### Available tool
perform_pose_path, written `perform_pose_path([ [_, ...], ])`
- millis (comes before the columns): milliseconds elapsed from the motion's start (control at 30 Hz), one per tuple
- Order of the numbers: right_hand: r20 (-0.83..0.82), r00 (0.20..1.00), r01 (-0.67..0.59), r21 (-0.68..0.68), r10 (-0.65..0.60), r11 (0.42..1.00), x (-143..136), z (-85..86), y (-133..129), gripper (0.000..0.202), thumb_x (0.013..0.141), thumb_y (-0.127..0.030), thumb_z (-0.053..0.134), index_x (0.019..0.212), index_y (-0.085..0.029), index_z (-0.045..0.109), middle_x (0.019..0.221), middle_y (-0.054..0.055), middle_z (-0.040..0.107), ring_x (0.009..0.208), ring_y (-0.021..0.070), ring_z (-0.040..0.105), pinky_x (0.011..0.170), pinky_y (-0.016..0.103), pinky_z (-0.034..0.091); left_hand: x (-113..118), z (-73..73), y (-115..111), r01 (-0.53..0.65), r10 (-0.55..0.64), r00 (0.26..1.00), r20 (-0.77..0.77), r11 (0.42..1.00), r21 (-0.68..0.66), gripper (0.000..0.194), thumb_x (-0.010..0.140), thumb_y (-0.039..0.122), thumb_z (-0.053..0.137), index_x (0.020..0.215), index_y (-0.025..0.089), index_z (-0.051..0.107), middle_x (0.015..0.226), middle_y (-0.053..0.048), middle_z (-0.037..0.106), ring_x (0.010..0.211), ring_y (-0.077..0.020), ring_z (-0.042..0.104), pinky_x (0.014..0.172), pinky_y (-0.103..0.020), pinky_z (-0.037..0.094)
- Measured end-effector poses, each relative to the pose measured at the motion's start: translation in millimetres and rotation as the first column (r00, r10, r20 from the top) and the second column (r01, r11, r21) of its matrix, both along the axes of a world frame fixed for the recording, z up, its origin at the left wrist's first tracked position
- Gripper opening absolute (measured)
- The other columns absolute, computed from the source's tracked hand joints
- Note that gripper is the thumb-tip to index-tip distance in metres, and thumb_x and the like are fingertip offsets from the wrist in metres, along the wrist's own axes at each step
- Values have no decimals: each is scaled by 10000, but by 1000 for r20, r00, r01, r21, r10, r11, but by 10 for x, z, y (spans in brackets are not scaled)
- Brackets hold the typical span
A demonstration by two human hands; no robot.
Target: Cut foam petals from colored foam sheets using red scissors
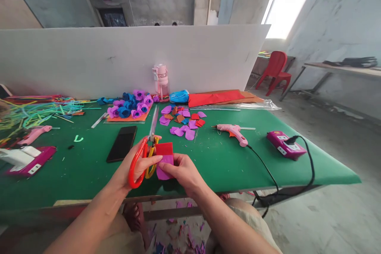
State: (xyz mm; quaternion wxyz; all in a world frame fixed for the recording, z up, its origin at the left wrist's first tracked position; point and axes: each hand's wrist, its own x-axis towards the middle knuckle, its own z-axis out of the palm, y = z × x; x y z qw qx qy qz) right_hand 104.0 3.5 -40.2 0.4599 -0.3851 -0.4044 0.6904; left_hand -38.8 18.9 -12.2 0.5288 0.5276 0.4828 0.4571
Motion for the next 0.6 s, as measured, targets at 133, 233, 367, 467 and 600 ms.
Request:
perform_pose_path([
  [133, -132, 975, 184, 10, -182, 983, -36, 9, 27, 277, 708, -410, 706, 868, -184, 700, 801, 15, 675, 643, 110, 546, 602, 208, 411, 125, -33, -2, -190, 189, 957, 219, 982, -20, 573, 602, 236, 732, 1129, 205, 507, 742, 53, 548, 657, -101, 567, 679, -239, 475],
  [233, -169, 954, 255, 30, -246, 967, -80, 3, 48, 272, 665, -376, 746, 848, -181, 698, 820, 20, 681, 671, 125, 554, 635, 222, 417, 202, -39, -4, -237, 237, 928, 287, 971, -33, 601, 601, 252, 739, 1139, 213, 474, 756, 51, 554, 678, -113, 593, 702, -259, 491],
  [367, -192, 933, 311, 15, -303, 950, -129, -31, 66, 277, 622, -374, 776, 796, -172, 701, 756, 13, 675, 642, 128, 542, 624, 233, 407, 265, -64, -33, -263, 252, 934, 252, 965, 9, 560, 610, 280, 726, 1108, 222, 478, 762, 51, 556, 681, -118, 600, 677, -250, 499],
  [467, -204, 926, 323, -9, -318, 946, -143, -70, 78, 261, 607, -374, 787, 744, -171, 699, 697, 3, 660, 595, 115, 518, 587, 229, 388, 294, -92, -60, -279, 264, 938, 224, 960, 36, 525, 619, 283, 717, 1089, 222, 491, 763, 55, 548, 667, -107, 592, 655, -229, 498],
  [600, -167, 927, 340, -10, -337, 940, -64, -74, 122, 251, 589, -372, 795, 682, -162, 695, 624, -10, 636, 539, 92, 476, 540, 220, 352, 222, -64, -48, -229, 218, 965, 148, 971, 65, 460, 691, 352, 652, 1097, 211, 489, 729, 49, 565, 613, -114, 588, 598, -232, 498],
])
